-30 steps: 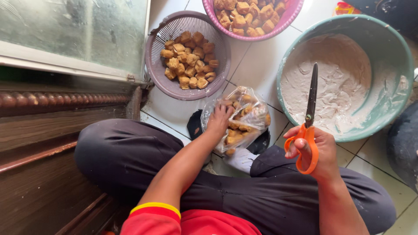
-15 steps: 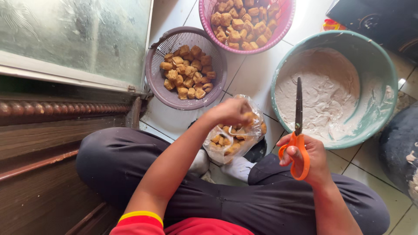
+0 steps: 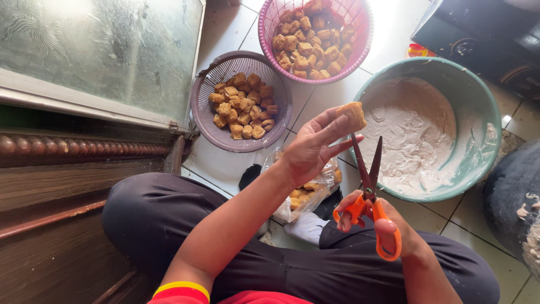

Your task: The person sits on the floor and cuts fried tofu pieces into smaller chunks with scissors, taking pieces one at a time from a plastic bag and placing the cut pieces into plastic baskets. A large bowl of batter sits beside the work area.

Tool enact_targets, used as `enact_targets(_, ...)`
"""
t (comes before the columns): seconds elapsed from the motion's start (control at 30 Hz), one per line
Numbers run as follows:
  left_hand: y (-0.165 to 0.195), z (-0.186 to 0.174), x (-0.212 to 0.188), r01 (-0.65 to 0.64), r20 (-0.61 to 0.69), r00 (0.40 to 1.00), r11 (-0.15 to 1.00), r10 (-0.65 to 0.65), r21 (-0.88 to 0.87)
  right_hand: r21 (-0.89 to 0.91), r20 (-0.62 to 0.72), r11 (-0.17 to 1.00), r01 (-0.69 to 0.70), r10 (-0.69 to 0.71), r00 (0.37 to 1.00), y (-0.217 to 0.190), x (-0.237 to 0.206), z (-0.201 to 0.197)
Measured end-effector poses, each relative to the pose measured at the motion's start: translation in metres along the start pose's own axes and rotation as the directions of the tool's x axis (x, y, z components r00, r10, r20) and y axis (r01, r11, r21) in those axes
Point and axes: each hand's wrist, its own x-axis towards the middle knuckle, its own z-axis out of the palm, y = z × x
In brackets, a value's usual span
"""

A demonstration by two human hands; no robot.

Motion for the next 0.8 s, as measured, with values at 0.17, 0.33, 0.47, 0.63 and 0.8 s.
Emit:
enact_targets(0.17,-0.025,0.007,-0.013,0.051,0.073,0.996,0.996,-0.056,0.073,-0.066,0.021,0.997,0.052,-0.050,0.999,0.008,-0.005,-0.010)
enact_targets(0.33,-0.045,0.015,-0.021,0.089,0.066,0.993,0.987,-0.099,0.135,0.148,-0.023,0.977,0.154,-0.153,0.988,0.030,-0.009,-0.027)
enact_targets(0.47,-0.039,0.023,-0.021,0.013,0.073,0.997,0.963,-0.033,0.271,-0.048,-0.371,0.999,0.012,-0.029,0.928,0.040,-0.009,-0.032)
enact_targets(0.63,-0.027,0.042,-0.021,-0.038,0.066,0.998,0.932,0.016,0.361,-0.076,-0.407,0.995,0.060,-0.086,0.909,0.043,-0.006,-0.031)
enact_targets(0.8,-0.021,0.040,-0.023,0.039,0.085,0.995,0.993,-0.049,0.114,0.072,-0.314,0.980,0.183,-0.152,0.937,0.044,-0.007,-0.034)
